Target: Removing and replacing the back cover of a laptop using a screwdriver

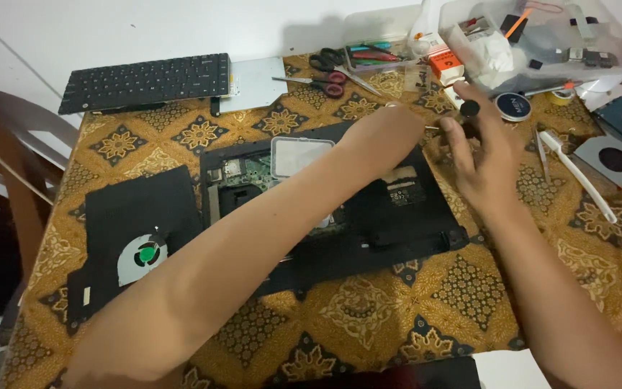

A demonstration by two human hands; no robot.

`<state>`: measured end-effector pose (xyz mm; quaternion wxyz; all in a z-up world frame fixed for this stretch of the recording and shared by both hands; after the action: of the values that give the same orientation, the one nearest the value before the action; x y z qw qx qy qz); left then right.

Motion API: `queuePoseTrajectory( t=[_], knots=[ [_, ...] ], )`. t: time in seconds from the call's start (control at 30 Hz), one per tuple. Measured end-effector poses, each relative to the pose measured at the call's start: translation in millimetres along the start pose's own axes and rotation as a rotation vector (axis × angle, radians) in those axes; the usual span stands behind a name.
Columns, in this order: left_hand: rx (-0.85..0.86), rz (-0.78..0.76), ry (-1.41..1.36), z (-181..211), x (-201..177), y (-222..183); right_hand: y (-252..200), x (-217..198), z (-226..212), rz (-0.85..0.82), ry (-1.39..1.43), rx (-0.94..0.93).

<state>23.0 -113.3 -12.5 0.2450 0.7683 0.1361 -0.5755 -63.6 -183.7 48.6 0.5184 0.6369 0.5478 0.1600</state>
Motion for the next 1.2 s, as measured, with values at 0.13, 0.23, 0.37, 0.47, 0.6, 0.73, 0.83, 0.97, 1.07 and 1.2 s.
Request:
queuePoseTrajectory(
  t=[0.13,0.23,0.37,0.47,0.6,0.73,0.83,0.97,1.07,1.2],
  knots=[
    [0.132,-0.009,0.159,12.8,-17.1,-3.1,8.5,0.9,-18.9,-0.004,-0.023,-0.029],
    [0.080,0.019,0.054,2.7,-1.9,6.1,4.9,-0.7,-13.8,0.011,-0.002,0.026],
    [0.028,0.051,-0.087,-8.8,-14.3,3.3,3.9,-4.3,0.6,0.027,0.026,0.015],
    [0.047,-0.035,-0.053,-14.4,-1.5,8.2,4.0,-6.0,-5.7,0.031,-0.036,0.100],
    [0.112,-0.113,0.104,-16.5,19.8,18.0,3.6,-8.5,-2.4,0.022,-0.168,0.213],
    [0.068,-0.056,-0.036,-35.2,25.4,17.6,5.1,-6.6,-1.1,0.018,-0.092,0.263],
    [0.099,-0.160,-0.050,-29.4,16.2,10.4,6.4,-6.5,-9.9,-0.006,-0.163,0.165],
    [0.034,-0.254,-0.173,-31.3,7.0,4.0,7.1,-6.3,-10.2,0.005,-0.122,0.140],
    [0.066,-0.172,-0.243,-40.7,22.6,13.6,2.7,-8.0,4.1,0.019,-0.116,0.175],
    [0.042,-0.176,-0.297,-41.1,12.0,9.0,5.7,-7.6,-3.9,0.013,-0.114,0.134]
  ],
)
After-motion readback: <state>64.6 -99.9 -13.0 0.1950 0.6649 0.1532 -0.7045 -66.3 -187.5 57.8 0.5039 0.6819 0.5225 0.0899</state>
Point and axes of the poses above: each hand's wrist, its own y-axis towards the middle knuckle, its own x-axis out of the palm, z = x × y, the point moved 10 cm from there along y, towards the middle knuckle, and after that the axes turned 8 degrees about y, right-handed, at the moved point
